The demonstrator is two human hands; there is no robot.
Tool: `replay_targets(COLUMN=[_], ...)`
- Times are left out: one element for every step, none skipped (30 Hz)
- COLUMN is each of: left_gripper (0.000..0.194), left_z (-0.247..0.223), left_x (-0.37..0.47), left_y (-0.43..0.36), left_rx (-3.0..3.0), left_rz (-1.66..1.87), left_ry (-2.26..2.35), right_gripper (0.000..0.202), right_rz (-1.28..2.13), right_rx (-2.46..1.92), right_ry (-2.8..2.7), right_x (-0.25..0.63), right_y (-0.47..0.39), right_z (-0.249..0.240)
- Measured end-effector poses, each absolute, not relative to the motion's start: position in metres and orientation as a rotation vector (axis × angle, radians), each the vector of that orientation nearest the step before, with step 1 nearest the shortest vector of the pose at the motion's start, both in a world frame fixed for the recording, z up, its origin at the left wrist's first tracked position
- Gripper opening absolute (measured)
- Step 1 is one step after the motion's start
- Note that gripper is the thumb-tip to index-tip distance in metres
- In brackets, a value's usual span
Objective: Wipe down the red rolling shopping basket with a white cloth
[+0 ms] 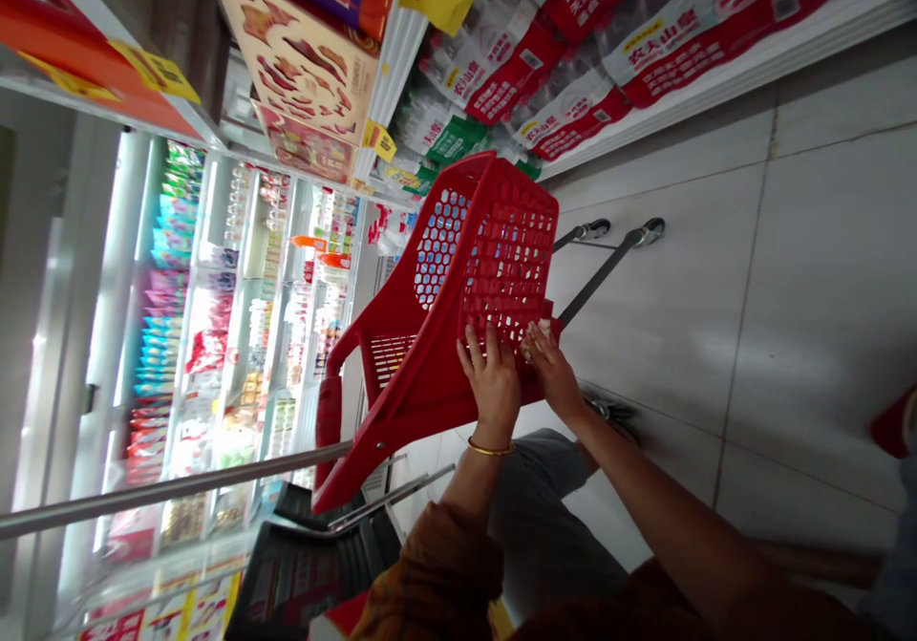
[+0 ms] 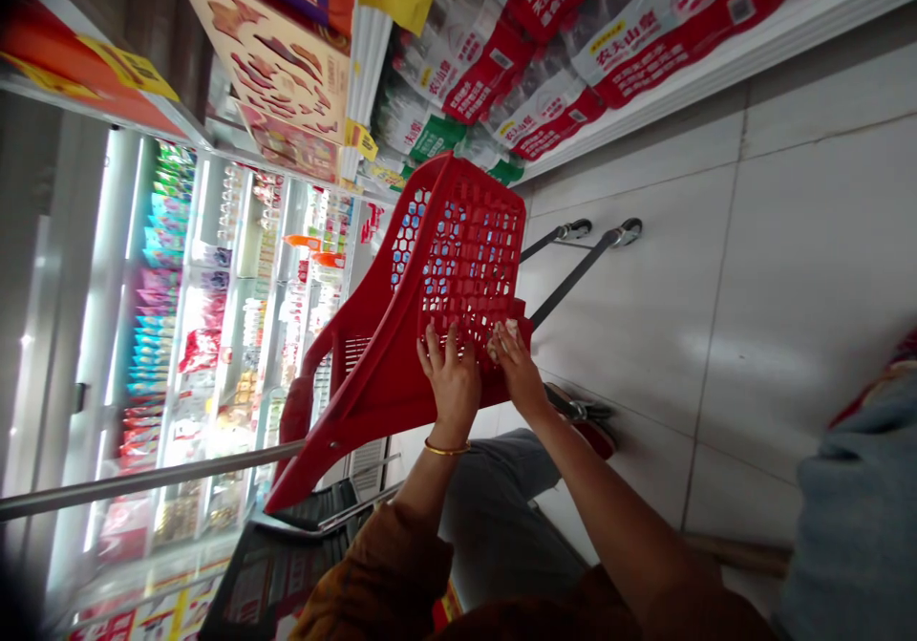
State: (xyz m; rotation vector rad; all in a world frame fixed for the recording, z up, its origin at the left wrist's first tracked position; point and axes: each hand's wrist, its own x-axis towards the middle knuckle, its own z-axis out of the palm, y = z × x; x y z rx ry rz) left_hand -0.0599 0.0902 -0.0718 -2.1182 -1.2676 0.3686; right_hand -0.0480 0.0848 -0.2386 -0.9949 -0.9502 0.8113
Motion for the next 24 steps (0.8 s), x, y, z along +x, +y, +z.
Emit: replay_targets(left_gripper=[0.026,0.026,0.027,0.027,0.027,0.027,0.027,0.027,0.027,0.027,0.027,0.027,0.027,0.027,0.028,0.030,0.031,0.032,0.033,0.033,0.032,0.031,0.030,0.029], left_z=[-0.072,-0.072,-0.072,-0.072,-0.072,-0.072,-0.072,-0.072,-0.073,-0.073,-0.074,-0.074,-0.074,-0.075,-0.075,-0.075,-0.075,-0.075,-0.075,-0.075,-0.075,-0.075,-0.076,-0.076], left_x=[-0.060,-0.060,-0.061,-0.061,-0.061,-0.061,-0.062,-0.062,-0.062,-0.063,-0.063,-0.063,-0.063,-0.063,-0.062,-0.062,-0.061,-0.060,-0.059,-0.058,-0.057,-0.057,-0.057,-0.057], left_y=[0.090,0.090,0.090,0.089,0.089,0.089,0.089,0.089,0.088,0.088,0.088,0.087,0.087,0.086,0.086,0.085,0.084,0.083,0.083,0.082,0.081,0.081,0.080,0.080], left_rx=[-2.116,-2.114,-2.114,-2.115,-2.116,-2.116,-2.115,-2.114,-2.113,-2.111,-2.109,-2.107,-2.107,-2.108,-2.110,-2.111,-2.110,-2.109,-2.107,-2.106,-2.106,-2.109,-2.114,-2.119], left_rz=[0.365,0.361,0.357,0.354,0.353,0.352,0.351,0.350,0.348,0.349,0.349,0.348,0.346,0.339,0.330,0.320,0.311,0.304,0.298,0.293,0.289,0.285,0.283,0.284], left_ry=[-1.266,-1.264,-1.265,-1.266,-1.269,-1.271,-1.273,-1.273,-1.271,-1.268,-1.265,-1.262,-1.258,-1.252,-1.244,-1.235,-1.226,-1.218,-1.212,-1.208,-1.206,-1.204,-1.204,-1.204], right_gripper=[0.044,0.043,0.043,0.042,0.043,0.043,0.044,0.045,0.046,0.046,0.046,0.046,0.047,0.049,0.050,0.051,0.052,0.053,0.053,0.054,0.054,0.054,0.054,0.054], right_rz=[0.823,0.833,0.842,0.848,0.852,0.855,0.856,0.853,0.845,0.833,0.812,0.781,0.752,0.726,0.702,0.683,0.671,0.664,0.661,0.661,0.663,0.663,0.665,0.669], right_rx=[-1.014,-1.030,-1.048,-1.065,-1.083,-1.099,-1.112,-1.118,-1.117,-1.109,-1.093,-1.077,-1.062,-1.035,-1.010,-0.988,-0.961,-0.936,-0.915,-0.899,-0.892,-0.892,-0.899,-0.912], right_ry=[-0.935,-0.923,-0.912,-0.902,-0.890,-0.876,-0.859,-0.842,-0.826,-0.816,-0.812,-0.815,-0.814,-0.837,-0.861,-0.883,-0.914,-0.945,-0.973,-0.995,-1.008,-1.010,-1.003,-0.990], right_x=[-0.051,-0.054,-0.057,-0.059,-0.060,-0.060,-0.059,-0.057,-0.054,-0.049,-0.044,-0.038,-0.032,-0.027,-0.022,-0.018,-0.015,-0.014,-0.014,-0.014,-0.016,-0.017,-0.019,-0.021], right_y=[0.082,0.078,0.075,0.072,0.070,0.068,0.067,0.066,0.067,0.069,0.072,0.076,0.081,0.087,0.093,0.098,0.102,0.106,0.108,0.109,0.109,0.108,0.107,0.105], right_z=[-0.245,-0.251,-0.257,-0.261,-0.265,-0.266,-0.265,-0.262,-0.256,-0.248,-0.239,-0.228,-0.218,-0.208,-0.200,-0.193,-0.189,-0.188,-0.188,-0.190,-0.194,-0.198,-0.202,-0.207])
